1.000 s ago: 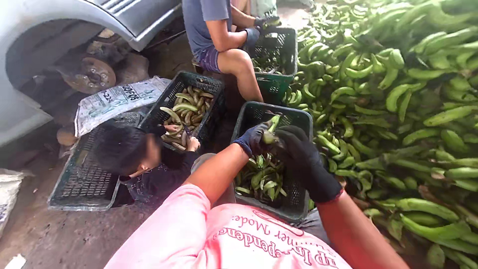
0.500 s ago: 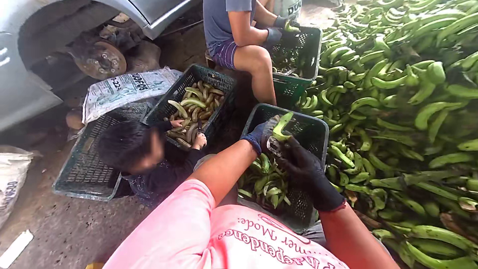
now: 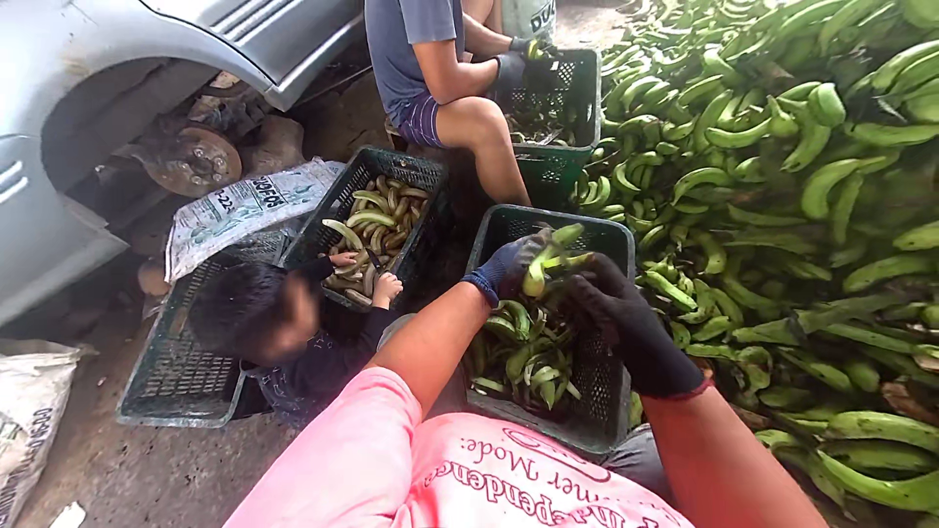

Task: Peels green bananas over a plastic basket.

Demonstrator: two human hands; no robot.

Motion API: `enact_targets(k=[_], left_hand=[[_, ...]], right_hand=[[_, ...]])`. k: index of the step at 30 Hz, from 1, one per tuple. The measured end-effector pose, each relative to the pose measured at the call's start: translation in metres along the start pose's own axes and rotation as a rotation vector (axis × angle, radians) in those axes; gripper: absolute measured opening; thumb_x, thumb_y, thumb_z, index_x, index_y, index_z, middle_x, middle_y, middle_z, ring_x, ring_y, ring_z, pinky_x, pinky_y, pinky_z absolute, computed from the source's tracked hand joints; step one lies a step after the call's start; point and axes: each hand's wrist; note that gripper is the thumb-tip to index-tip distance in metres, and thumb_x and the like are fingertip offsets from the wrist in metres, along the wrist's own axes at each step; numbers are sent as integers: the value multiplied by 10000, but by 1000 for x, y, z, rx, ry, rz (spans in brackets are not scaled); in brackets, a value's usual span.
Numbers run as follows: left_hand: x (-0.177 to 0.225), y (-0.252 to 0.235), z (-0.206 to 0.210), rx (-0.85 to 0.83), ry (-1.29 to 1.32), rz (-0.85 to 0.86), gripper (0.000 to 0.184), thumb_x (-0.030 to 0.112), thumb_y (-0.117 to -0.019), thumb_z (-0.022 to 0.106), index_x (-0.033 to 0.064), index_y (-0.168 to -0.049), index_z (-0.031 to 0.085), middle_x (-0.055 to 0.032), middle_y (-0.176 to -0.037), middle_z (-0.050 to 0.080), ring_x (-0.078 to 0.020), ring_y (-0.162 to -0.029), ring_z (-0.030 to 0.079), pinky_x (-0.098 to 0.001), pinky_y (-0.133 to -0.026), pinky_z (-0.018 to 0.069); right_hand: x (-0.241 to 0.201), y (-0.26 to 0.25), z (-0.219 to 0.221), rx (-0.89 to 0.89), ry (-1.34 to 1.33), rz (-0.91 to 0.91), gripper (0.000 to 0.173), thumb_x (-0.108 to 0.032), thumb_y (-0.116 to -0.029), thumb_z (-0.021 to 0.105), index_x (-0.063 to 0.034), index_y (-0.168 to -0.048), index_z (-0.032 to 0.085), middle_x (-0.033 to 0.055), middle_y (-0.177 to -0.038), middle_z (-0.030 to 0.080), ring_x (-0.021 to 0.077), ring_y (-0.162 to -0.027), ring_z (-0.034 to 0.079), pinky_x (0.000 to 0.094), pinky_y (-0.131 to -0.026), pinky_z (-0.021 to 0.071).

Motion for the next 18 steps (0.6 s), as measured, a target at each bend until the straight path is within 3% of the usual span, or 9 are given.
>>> enact_targets(k=[3, 5, 7, 8, 10, 12, 13, 15, 18], left_hand=[[4, -4, -14, 79, -136, 1, 467, 474, -1065, 484, 116, -1339, 609, -89, -1027, 697, -163, -843, 669, -363, -756, 580], [-1, -9, -23, 187, -182, -47, 470, 455, -1046, 542, 132, -1382, 601, -123, -1194, 694, -209, -1037, 678, -443, -919, 560], [-11, -18, -33, 279, -126, -92, 500, 468, -1037, 553, 121, -1395, 581, -144, -1221, 679, -241, -1069, 668, -476, -940, 548], [-14, -19, -35, 303, -74, -112, 521, 502, -1035, 539, 126, -1393, 574, -135, -1150, 689, -230, -980, 679, -447, -864, 569], [-11, -17, -35, 295, 58, -127, 528, 534, -1031, 520, 133, -1369, 581, -117, -1047, 702, -214, -846, 689, -396, -743, 594], [-12, -16, -35, 252, 145, -126, 551, 572, -1023, 502, 138, -1349, 596, -118, -1058, 702, -218, -850, 691, -394, -732, 595], [-12, -16, -34, 249, 143, -127, 593, 617, -1017, 469, 140, -1341, 606, -117, -1077, 700, -220, -877, 691, -406, -756, 594], [-10, -16, -30, 290, 83, -138, 692, 690, -1021, 341, 137, -1320, 629, -122, -1094, 698, -223, -902, 686, -429, -782, 586], [-15, -16, -23, 323, 42, -137, 771, 695, -1033, 206, 119, -1286, 651, -145, -1113, 703, -245, -975, 691, -486, -853, 578]], right_hand=[[-24, 8, -18, 101, -88, -202, 437, -447, -944, 708, -255, -1316, 581, 4, -801, 618, 102, -558, 552, 254, -470, 499], [-45, 15, -27, 160, -149, -371, 508, -477, -934, 720, -271, -1358, 532, -7, -802, 615, 102, -556, 561, 246, -461, 506], [-53, 19, -32, 159, -167, -482, 496, -456, -936, 727, -257, -1333, 507, 2, -836, 642, 118, -580, 600, 255, -474, 533], [-47, 21, -34, 136, -121, -455, 470, -465, -938, 722, -249, -1304, 521, -2, -848, 652, 116, -594, 607, 258, -486, 537], [-18, 20, -39, 107, 175, -178, 457, -511, -933, 700, -197, -1253, 610, 46, -836, 660, 158, -620, 612, 332, -529, 544], [8, 11, -40, -39, 666, 216, 711, -595, -945, 620, -330, -1564, 391, 144, -1122, 703, 295, -932, 695, 557, -815, 573], [19, 7, -38, -76, 789, 303, 786, -636, -932, 606, -360, -1604, 307, 159, -1177, 699, 334, -1015, 693, 632, -886, 538], [20, 7, -31, -70, 827, 270, 749, -659, -926, 589, -351, -1571, 362, 130, -1140, 704, 303, -992, 694, 619, -875, 541], [8, 11, -22, -86, 799, 18, 552, -534, -993, 548, -212, -1440, 503, 88, -1108, 677, 225, -972, 671, 530, -858, 554]])
Point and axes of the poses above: each hand's wrist, its own y-axis away from the middle knuckle, its own z-axis out of the palm, x = y × z
